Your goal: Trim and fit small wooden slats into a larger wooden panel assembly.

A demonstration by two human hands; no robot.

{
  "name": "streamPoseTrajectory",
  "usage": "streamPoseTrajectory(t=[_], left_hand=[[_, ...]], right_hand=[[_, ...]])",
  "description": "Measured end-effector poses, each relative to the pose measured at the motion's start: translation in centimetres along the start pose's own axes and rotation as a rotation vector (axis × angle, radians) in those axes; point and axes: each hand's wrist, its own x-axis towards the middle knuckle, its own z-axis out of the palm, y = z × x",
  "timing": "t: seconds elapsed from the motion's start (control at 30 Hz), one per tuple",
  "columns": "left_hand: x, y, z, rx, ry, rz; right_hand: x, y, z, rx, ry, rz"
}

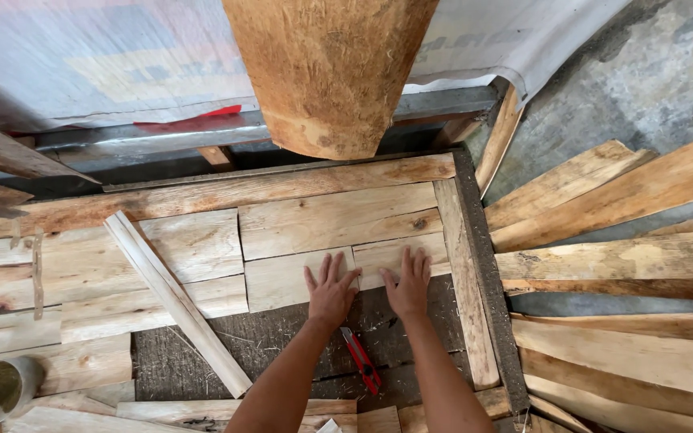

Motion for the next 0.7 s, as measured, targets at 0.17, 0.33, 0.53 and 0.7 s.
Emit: streamPoseTrajectory(t=[0.17, 0.33, 0.53, 0.7], left_hand=[[0.1, -0.3, 0.2, -0.035, 0.003, 0.003], [-0.2, -0.4, 0.0, -0.010, -0.032, 0.009], [-0.4, -0.4, -0.1, -0.031, -0.002, 0.025], [-0.2, -0.9, 0.9, -0.143, 0.075, 0.017]], right_hand=[[0.2, -0.5, -0.2, -0.067, -0.070, 0.068], [-0.2, -0.2, 0.0, -0.015, -0.046, 0.047], [-0.2, -0.3, 0.0, -0.010, -0.006, 0.049], [-0.1, 0.0, 0.3, 0.002, -0.005, 0.034]])
